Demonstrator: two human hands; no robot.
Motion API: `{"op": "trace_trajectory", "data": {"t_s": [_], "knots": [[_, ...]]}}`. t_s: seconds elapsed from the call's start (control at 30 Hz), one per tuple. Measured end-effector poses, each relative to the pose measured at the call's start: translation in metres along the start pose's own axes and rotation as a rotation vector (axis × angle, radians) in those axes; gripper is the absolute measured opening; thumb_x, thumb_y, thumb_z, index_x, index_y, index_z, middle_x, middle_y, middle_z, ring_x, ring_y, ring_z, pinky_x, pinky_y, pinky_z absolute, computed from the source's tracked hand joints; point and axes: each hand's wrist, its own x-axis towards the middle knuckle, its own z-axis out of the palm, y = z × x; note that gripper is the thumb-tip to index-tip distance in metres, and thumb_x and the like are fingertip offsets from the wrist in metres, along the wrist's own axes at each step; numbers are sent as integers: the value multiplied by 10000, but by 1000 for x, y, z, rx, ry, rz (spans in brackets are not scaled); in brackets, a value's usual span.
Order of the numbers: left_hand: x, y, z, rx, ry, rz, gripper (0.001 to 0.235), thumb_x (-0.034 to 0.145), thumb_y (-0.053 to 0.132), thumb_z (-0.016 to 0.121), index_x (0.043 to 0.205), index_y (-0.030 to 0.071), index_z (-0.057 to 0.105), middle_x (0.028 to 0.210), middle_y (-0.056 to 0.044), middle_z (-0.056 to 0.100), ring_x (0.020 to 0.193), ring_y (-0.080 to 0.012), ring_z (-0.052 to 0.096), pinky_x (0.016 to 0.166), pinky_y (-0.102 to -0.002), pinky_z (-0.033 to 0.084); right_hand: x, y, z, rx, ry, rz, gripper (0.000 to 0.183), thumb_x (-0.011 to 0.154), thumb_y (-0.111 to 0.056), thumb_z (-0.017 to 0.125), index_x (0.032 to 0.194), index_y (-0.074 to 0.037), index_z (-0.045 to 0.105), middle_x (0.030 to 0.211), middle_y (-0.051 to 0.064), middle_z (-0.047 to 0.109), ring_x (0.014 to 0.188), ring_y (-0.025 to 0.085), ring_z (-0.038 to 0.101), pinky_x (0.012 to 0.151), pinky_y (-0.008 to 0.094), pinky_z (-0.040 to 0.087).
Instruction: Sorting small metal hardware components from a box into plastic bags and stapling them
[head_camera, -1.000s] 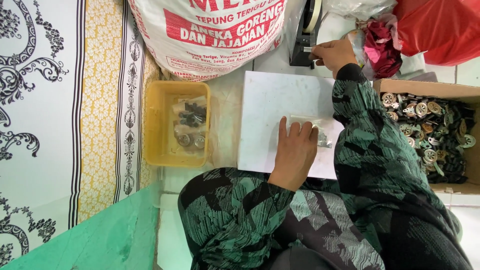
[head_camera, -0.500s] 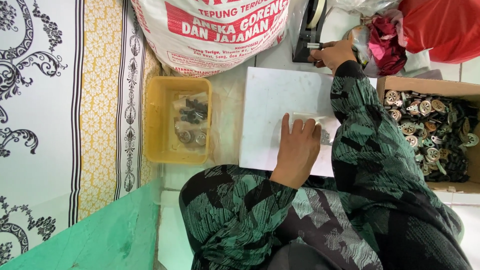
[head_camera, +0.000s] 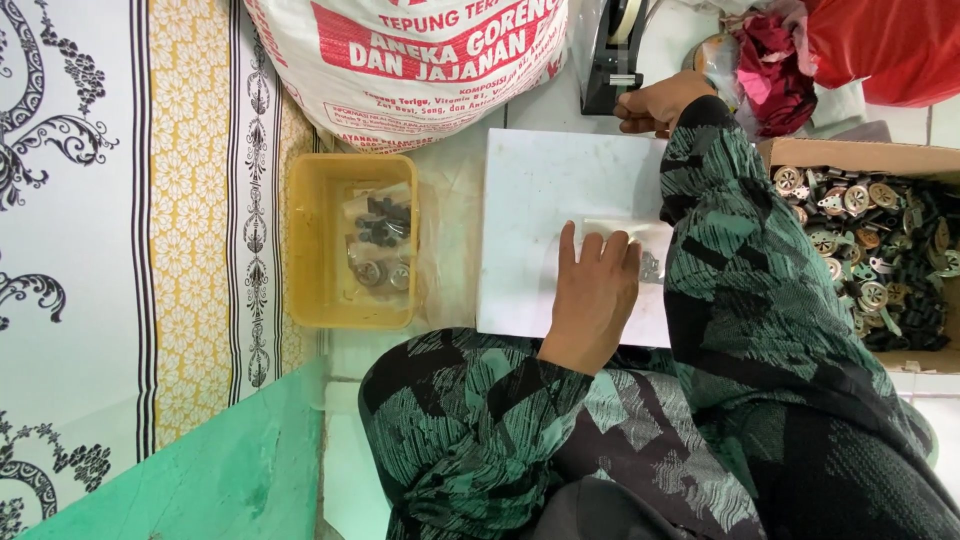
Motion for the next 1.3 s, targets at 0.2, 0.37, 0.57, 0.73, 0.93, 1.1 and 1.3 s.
{"op": "trace_trajectory", "data": {"t_s": [0.2,0.37,0.57,0.73,0.93,1.1,1.3], "knots": [[4,0,-24,-109,5,-10,136,1047,84,591,1148,56,678,1037,-54,556,953,-279,534,1167,-565,395,42,7,11,274,-41,42,324,978,-256,749,1161,-8,648,1051,43,799,861,125,767,829,258,675],[3,0,-17,-62,-26,-1,268,976,65,674,1244,74,677,1086,-54,556,1006,-290,533,1184,-578,387,62,15,10,338,-131,58,219,996,-240,716,1127,-76,655,1061,24,787,972,110,765,918,265,669],[3,0,-21,-91,-38,1,242,992,64,637,1231,73,670,1100,-56,552,1003,-288,524,1176,-580,386,34,2,9,264,-150,78,180,1002,-260,705,1079,-107,648,1105,-2,787,966,95,753,912,232,643],[6,-1,-21,-128,-1,-11,158,1033,62,584,1160,57,678,1026,-48,522,930,-278,512,1153,-567,407,117,26,21,-868,-41,-233,795,1026,-675,524,1196,82,697,1186,257,655,1014,434,642,844,460,492],[4,-3,-14,-119,-96,19,335,873,5,658,1203,64,658,1101,-76,556,1015,-301,546,1215,-623,333,23,30,-1,-220,53,-287,292,965,-359,735,952,-69,766,915,115,730,854,231,679,733,410,502],[2,-3,-9,-99,-21,45,438,756,-32,781,1181,53,715,1104,-88,614,996,-313,587,1156,-672,381,-90,44,-25,99,153,-678,244,1038,-266,684,1164,-65,741,1175,59,744,1132,164,675,1049,336,527],[-5,-11,15,-148,-78,103,682,706,166,932,1301,21,632,1193,-109,562,1133,-291,515,1181,-711,202,-176,120,-2,-7,293,-779,125,1029,-269,755,1107,-178,791,1351,97,659,1235,355,591,969,491,417]]}}
